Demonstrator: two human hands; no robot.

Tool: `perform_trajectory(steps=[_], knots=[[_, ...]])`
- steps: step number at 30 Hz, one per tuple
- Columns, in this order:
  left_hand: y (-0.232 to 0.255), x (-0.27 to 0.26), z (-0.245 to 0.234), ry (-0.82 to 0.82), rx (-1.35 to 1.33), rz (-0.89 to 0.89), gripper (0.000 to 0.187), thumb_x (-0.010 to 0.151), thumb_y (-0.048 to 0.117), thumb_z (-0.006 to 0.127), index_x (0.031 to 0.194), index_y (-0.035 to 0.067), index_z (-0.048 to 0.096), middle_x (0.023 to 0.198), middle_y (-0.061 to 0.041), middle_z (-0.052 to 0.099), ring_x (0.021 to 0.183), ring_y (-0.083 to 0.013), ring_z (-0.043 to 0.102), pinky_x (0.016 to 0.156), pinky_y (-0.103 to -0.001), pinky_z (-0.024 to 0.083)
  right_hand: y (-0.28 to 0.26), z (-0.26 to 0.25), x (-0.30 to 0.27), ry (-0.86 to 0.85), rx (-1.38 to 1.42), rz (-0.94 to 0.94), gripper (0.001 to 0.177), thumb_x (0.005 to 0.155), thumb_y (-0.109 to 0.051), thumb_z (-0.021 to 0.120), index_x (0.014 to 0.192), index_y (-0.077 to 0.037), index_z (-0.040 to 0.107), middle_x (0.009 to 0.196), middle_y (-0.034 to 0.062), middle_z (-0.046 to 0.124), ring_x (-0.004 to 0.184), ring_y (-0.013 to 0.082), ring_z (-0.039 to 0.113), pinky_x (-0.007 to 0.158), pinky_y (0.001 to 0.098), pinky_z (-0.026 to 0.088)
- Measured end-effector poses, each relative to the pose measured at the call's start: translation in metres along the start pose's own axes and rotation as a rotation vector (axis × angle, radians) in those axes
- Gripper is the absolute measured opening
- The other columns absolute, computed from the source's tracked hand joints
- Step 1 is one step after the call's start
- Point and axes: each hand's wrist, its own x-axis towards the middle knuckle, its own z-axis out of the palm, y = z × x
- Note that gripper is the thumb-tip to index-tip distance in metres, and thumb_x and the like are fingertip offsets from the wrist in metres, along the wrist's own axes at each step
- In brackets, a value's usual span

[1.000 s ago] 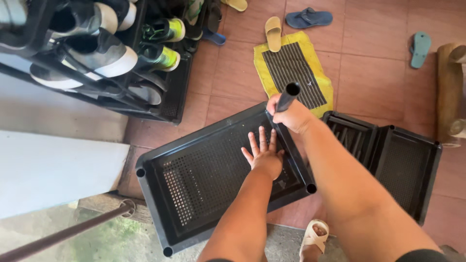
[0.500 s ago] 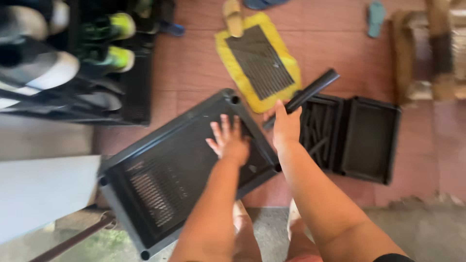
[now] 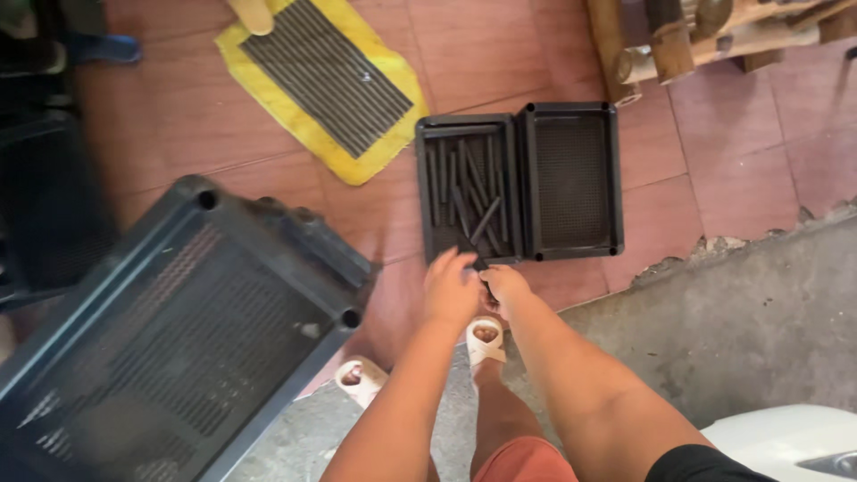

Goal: The person disassembles a black plastic shoe rack by removing trays and vertical support poles one by one. They place the removed trays and poles on the floor and continue taking apart the structure until it is fully broken down into separate components.

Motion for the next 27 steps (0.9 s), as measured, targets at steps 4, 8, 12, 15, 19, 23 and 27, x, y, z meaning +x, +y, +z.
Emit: perform_trajectory(steps=[4, 8, 12, 15, 19, 23, 27], knots=[[-0.057, 0.001, 0.059, -0.151, 0.036, -0.380, 0.036, 0.088, 0.027, 0.066, 0.123, 0.019, 0.070, 0.137, -0.012, 0.063, 0.131, -0.0305, 0.056, 0.112, -0.040, 0.042, -0.020, -0.018, 0.039, 0.095, -0.015, 0.039, 0.047, 0.095, -0.010, 0.051, 0.139, -0.027, 0.055, 0.092, 0.0048, 0.060, 0.070, 0.0199, 0.056, 0.061, 0.0375, 0.053], [-0.057, 0.016, 0.083, -0.119, -0.026, -0.457, 0.036, 0.088, 0.028, 0.066, 0.122, 0.019, 0.071, 0.133, -0.012, 0.063, 0.127, -0.0312, 0.057, 0.107, -0.040, 0.044, -0.062, -0.020, 0.048, -0.004, -0.151, -0.090, 0.064, 0.098, -0.013, 0.054, 0.156, -0.033, 0.037, 0.117, 0.0070, 0.062, 0.091, 0.0219, 0.059, 0.079, 0.0404, 0.053], [-0.035, 0.035, 0.086, -0.083, -0.070, -0.483, 0.036, 0.089, 0.029, 0.065, 0.124, 0.020, 0.071, 0.130, -0.012, 0.066, 0.123, -0.0307, 0.062, 0.106, -0.040, 0.047, -0.075, -0.018, 0.057, -0.006, -0.459, -0.354, 0.059, 0.101, -0.018, 0.058, 0.157, -0.022, 0.038, 0.134, 0.0130, 0.059, 0.114, 0.0210, 0.058, 0.098, 0.0389, 0.048], [-0.015, 0.039, 0.076, -0.057, -0.125, -0.575, 0.036, 0.090, 0.029, 0.065, 0.124, 0.021, 0.072, 0.134, -0.010, 0.063, 0.125, -0.0308, 0.059, 0.106, -0.041, 0.046, -0.062, -0.020, 0.066, -0.054, -0.640, -0.474, 0.051, 0.100, -0.017, 0.060, 0.150, -0.013, 0.051, 0.140, 0.0122, 0.058, 0.118, 0.0179, 0.056, 0.099, 0.0338, 0.046], [-0.019, 0.026, 0.047, 0.014, -0.119, -0.637, 0.035, 0.094, 0.029, 0.063, 0.126, 0.022, 0.072, 0.134, -0.010, 0.064, 0.126, -0.0293, 0.060, 0.107, -0.041, 0.046, -0.039, 0.014, 0.049, -0.316, -0.379, -0.319, 0.046, 0.098, -0.015, 0.062, 0.142, -0.005, 0.062, 0.118, 0.0203, 0.069, 0.092, 0.0222, 0.061, 0.082, 0.0352, 0.050], [-0.061, -0.022, 0.009, 0.249, -0.334, -0.681, 0.034, 0.092, 0.022, 0.065, 0.125, 0.016, 0.069, 0.121, -0.009, 0.072, 0.108, -0.0225, 0.067, 0.091, -0.034, 0.052, -0.040, 0.050, -0.019, -0.420, -0.442, -0.390, 0.037, 0.092, -0.009, 0.061, 0.128, -0.001, 0.064, 0.113, 0.0064, 0.072, 0.087, 0.0165, 0.069, 0.079, 0.0285, 0.053], [-0.145, -0.100, -0.037, 0.494, -0.469, -0.866, 0.035, 0.097, 0.028, 0.056, 0.127, 0.015, 0.067, 0.124, -0.010, 0.070, 0.102, -0.0240, 0.065, 0.083, -0.037, 0.051, -0.057, 0.094, -0.096, -0.432, -0.312, -0.565, 0.030, 0.092, -0.007, 0.057, 0.119, -0.001, 0.068, 0.106, 0.0081, 0.072, 0.082, 0.0178, 0.065, 0.071, 0.0297, 0.051]])
